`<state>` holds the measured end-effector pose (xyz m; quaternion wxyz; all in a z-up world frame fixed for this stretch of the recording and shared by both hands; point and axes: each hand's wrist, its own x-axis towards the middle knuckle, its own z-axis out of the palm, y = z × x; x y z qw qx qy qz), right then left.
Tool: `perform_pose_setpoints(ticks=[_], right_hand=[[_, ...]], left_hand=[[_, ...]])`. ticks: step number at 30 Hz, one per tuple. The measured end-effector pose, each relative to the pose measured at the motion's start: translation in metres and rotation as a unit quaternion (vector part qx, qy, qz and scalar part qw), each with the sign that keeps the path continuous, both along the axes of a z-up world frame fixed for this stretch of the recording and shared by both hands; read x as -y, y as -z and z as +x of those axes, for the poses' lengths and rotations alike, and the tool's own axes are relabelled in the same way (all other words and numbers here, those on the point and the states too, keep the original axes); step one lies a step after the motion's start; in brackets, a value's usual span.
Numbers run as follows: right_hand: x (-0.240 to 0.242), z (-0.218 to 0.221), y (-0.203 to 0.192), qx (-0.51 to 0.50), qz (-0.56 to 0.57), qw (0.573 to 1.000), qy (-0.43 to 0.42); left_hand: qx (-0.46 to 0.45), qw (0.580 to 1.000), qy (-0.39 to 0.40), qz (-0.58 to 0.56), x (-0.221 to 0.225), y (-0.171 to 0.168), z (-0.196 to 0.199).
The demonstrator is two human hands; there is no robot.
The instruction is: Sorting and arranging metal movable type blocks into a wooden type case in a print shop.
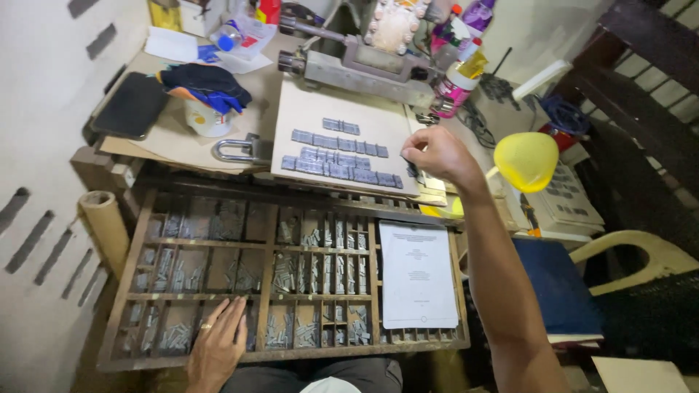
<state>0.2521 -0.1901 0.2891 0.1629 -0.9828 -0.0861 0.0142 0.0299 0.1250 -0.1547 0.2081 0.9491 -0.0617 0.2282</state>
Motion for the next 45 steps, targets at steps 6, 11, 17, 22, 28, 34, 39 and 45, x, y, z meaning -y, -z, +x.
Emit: perform_pose_setpoints(ticks=[6, 11, 17, 22, 28, 34, 39, 45], right_hand=[[-0.015, -0.009, -0.006, 0.005, 0.068, 0.998, 0.015], [-0.048, -0.001, -0.006, 0.049, 0.138, 0.989, 0.001], [-0.076, 0.013, 0.006, 0.028, 0.156, 0.984, 0.083], [-0.084, 0.015, 0.005, 0.019, 0.161, 0.984, 0.079], [-0.082, 0.018, 0.009, 0.029, 0.172, 0.982, 0.073], [-0.072, 0.015, 0.006, 0.017, 0.205, 0.976, 0.072], [-0.052, 0.009, 0.008, 0.051, 0.233, 0.971, -0.008], [-0.036, -0.069, 0.009, 0.268, 0.244, 0.925, -0.108]], left_hand=[[0.027, 1.0, 0.002, 0.008, 0.001, -0.006, -0.003], [0.036, 0.999, 0.002, 0.022, 0.0, -0.003, -0.001], [0.044, 0.999, 0.002, 0.03, -0.001, 0.008, 0.0], [0.046, 0.999, 0.001, 0.028, 0.0, 0.002, -0.001], [0.045, 0.999, -0.004, 0.027, 0.0, 0.001, -0.001], [0.023, 0.999, -0.005, 0.03, -0.001, 0.01, 0.0], [0.037, 0.999, 0.002, 0.012, 0.0, -0.004, -0.004], [0.017, 1.0, -0.002, -0.012, 0.0, -0.007, -0.002]])
